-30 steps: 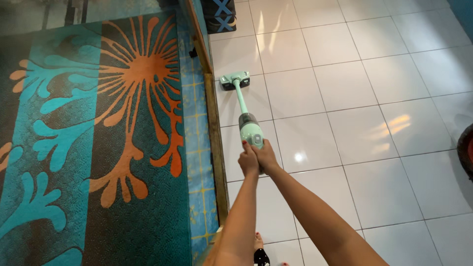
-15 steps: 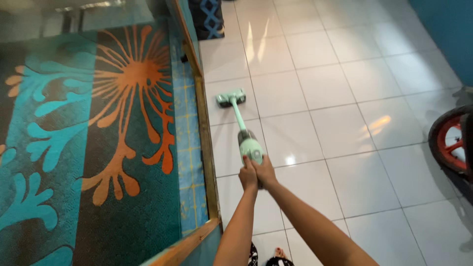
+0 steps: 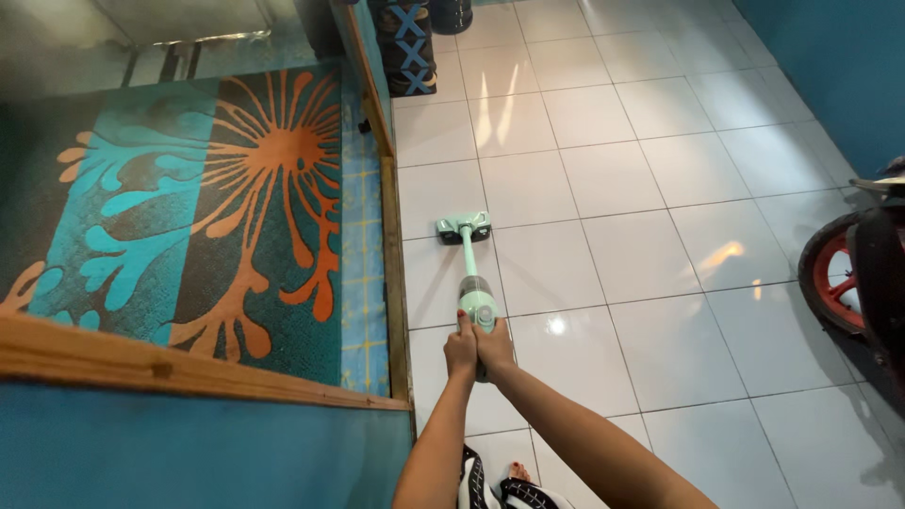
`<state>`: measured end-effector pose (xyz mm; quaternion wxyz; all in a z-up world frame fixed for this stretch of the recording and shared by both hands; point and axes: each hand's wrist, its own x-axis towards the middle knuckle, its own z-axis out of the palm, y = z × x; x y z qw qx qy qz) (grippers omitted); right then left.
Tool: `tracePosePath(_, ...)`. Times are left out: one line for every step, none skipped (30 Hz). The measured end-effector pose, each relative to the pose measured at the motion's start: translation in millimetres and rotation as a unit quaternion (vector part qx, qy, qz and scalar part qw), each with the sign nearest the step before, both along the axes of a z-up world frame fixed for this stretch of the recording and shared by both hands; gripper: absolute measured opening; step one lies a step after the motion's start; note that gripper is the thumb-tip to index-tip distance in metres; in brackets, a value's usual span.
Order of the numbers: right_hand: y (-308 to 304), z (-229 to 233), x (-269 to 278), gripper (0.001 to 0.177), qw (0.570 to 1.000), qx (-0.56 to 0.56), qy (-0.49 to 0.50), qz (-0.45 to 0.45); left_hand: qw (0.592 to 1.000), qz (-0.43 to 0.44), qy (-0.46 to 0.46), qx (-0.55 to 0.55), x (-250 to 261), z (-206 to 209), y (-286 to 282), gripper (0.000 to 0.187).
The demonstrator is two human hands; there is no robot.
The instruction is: The person vacuums a tiled floor by hand, moving the vacuum head across the surface while walking forward.
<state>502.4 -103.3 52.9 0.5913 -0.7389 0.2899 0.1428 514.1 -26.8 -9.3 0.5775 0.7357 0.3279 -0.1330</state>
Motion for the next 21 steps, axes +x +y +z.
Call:
tracePosePath(0, 5, -4, 0.058, 1.0, 0.004, 0.0, -0.003, 1.0, 0.003, 0.0, 0.001, -4, 3, -1, 0.087)
tracePosePath(1, 9, -3, 0.058, 1.0, 0.01, -0.002, -0.005, 1.0, 0.001, 0.0, 0.004, -4, 6, -1, 0.088)
tracePosePath(1, 11, -3, 0.058, 1.0, 0.01, -0.003, -0.006, 1.0, -0.001, 0.001, 0.007, -4, 9, -1, 0.089)
tracePosePath(1, 11, -4, 0.058, 1.0, 0.01, -0.002, -0.007, 1.0, -0.003, 0.003, 0.011, -5, 10, -1, 0.09)
tracePosePath(2, 9, -4, 0.058, 1.0, 0.011, -0.002, -0.009, 1.0, -0.004, -0.003, 0.014, -6, 10, 1, 0.09)
tracePosePath(4, 7, -3, 0.058, 1.0, 0.012, -0.007, -0.009, 1.0, -0.006, -0.009, 0.017, -7, 10, 3, 0.09)
tracePosePath(7, 3, 0, 0.058, 1.0, 0.013, -0.012, -0.01, 1.0, -0.008, -0.015, 0.02, -5, 9, 5, 0.09)
tracePosePath(9, -2, 0, 0.058, 1.0, 0.013, -0.012, -0.011, 1.0, -0.004, -0.013, 0.014, -3, 8, 7, 0.09)
tracePosePath(11, -7, 4, 0.058, 1.0, 0.011, -0.021, -0.012, 1.0, 0.0, -0.012, 0.008, 1, 6, 9, 0.09)
tracePosePath(13, -11, 10, 0.059, 0.999, 0.01, -0.03, -0.015, 1.0, 0.004, -0.011, 0.002, 6, 2, 11, 0.09)
tracePosePath(15, -14, 16, 0.059, 0.999, 0.008, -0.04, -0.017, 1.0, 0.009, -0.021, 0.002, 11, -1, 12, 0.089)
tracePosePath(17, -14, 23, 0.059, 0.999, 0.009, -0.033, -0.019, 0.999, 0.013, -0.032, 0.003, 20, -4, 14, 0.087)
tracePosePath(19, -13, 31, 0.059, 0.999, 0.01, -0.026, -0.02, 0.999, 0.017, -0.043, 0.003, 30, -6, 16, 0.086)
tracePosePath(19, -11, 39, 0.059, 1.0, 0.009, -0.021, -0.022, 0.999, 0.014, -0.037, 0.01, 41, -8, 17, 0.088)
tracePosePath(20, -9, 49, 0.059, 1.0, 0.009, -0.018, -0.02, 0.999, 0.01, -0.031, 0.017, 52, -9, 17, 0.089)
tracePosePath(21, -7, 59, 0.058, 1.0, 0.01, -0.01, -0.018, 0.999, 0.006, -0.022, 0.025, 58, -10, 18, 0.09)
tracePosePath(22, -7, 67, 0.058, 1.0, 0.011, -0.003, -0.017, 1.0, 0.009, -0.018, 0.017, 65, -9, 19, 0.09)
tracePosePath(23, -7, 77, 0.058, 1.0, 0.012, -0.011, -0.013, 1.0, 0.012, -0.016, 0.01, 73, -6, 19, 0.089)
tracePosePath(23, -9, 87, 0.058, 1.0, 0.012, -0.019, -0.01, 1.0, 0.014, -0.014, 0.002, 82, -2, 19, 0.089)
tracePosePath(23, -12, 95, 0.058, 1.0, 0.012, -0.024, -0.006, 1.0, 0.009, -0.015, 0.002, 89, 1, 19, 0.09)
tracePosePath(22, -16, 104, 0.057, 0.999, 0.015, -0.035, -0.005, 1.0, 0.004, -0.016, 0.002, 96, 4, 19, 0.091)
